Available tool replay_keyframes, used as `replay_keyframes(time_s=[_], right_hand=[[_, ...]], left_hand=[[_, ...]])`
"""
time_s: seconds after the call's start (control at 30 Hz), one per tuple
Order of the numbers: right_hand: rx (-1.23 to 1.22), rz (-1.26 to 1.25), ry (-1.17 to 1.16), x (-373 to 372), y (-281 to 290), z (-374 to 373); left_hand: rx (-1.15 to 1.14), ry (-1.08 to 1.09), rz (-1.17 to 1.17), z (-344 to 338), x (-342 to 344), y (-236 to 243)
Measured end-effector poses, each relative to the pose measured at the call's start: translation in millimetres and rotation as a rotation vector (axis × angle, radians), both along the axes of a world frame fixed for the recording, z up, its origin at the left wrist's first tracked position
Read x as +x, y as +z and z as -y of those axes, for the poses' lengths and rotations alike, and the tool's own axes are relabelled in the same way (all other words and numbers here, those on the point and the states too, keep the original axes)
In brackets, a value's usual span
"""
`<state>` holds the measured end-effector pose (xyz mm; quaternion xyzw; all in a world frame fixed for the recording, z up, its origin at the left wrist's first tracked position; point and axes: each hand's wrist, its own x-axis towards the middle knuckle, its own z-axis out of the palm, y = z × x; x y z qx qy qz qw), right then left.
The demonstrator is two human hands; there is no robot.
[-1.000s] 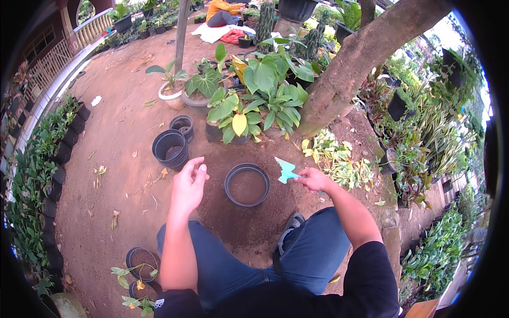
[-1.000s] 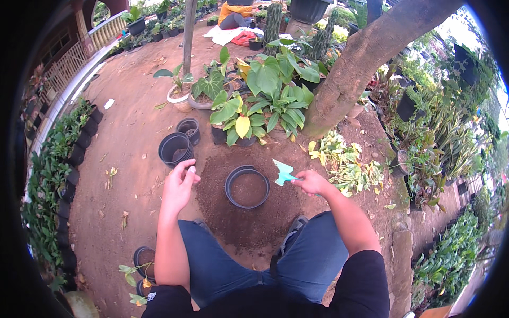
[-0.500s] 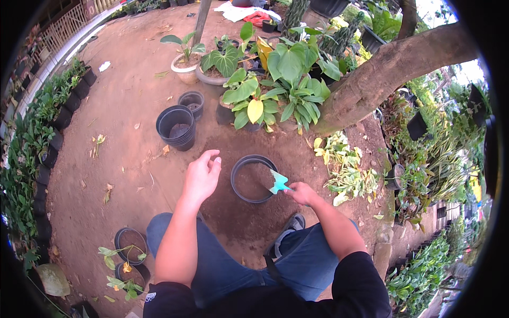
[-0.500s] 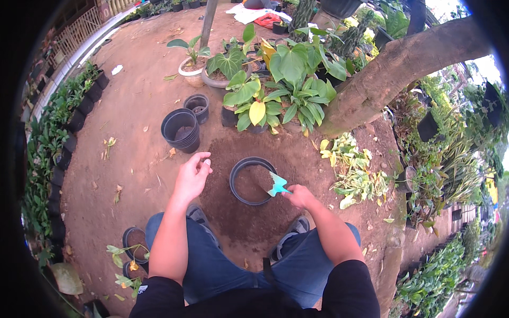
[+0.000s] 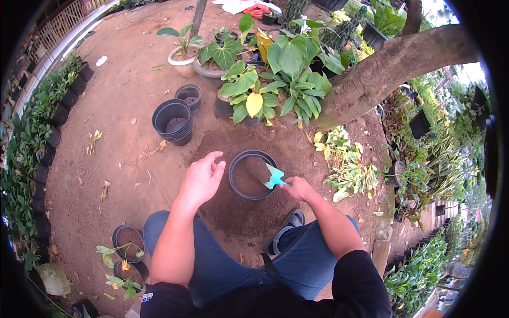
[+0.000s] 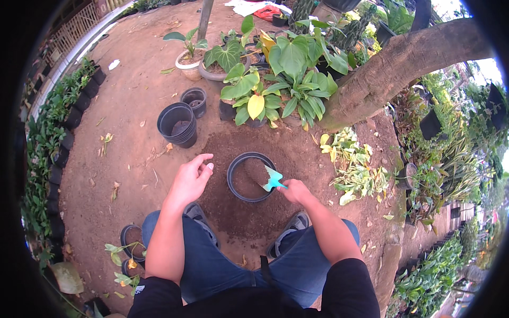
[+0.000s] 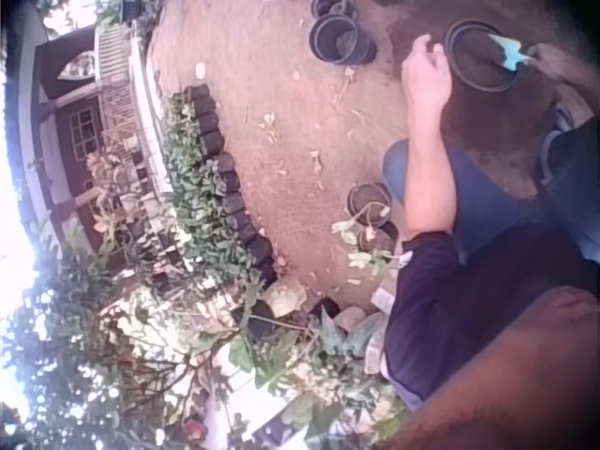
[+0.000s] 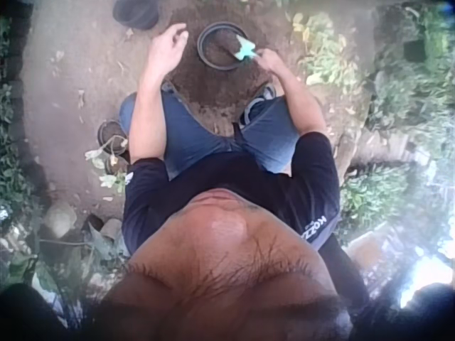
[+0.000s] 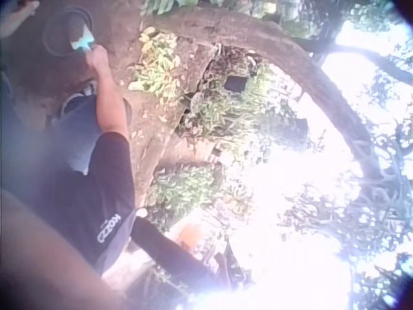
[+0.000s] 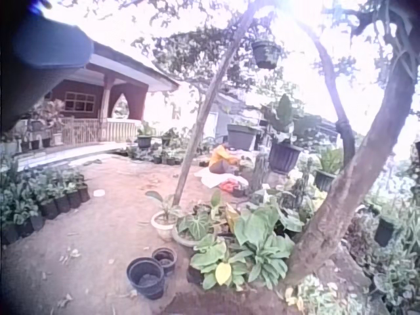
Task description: The person sits on the ground in a garden area and uses a small green trowel to scoop soil from a pile on the ground. They repeatedly transfer the soil into a black plastic pot placed between their legs, filling it up.
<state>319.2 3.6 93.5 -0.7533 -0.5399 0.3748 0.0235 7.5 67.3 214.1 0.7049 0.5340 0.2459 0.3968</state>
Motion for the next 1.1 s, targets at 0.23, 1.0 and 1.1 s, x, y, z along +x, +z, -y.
replay_keyframes(time_s=[0.23,1.0,1.1], right_hand=[[-0.099,-0.024,-0.016,-10,11,-4],[-0.067,0.246,0.305,-22,32,-8],[-0.087,0.304,0.326,-25,40,-9]], left_hand=[[-0.016,0.005,-0.013,2,-6,1],[-0.014,-0.026,-0.007,4,-8,3],[-0.002,-0.026,-0.004,4,-8,1]])
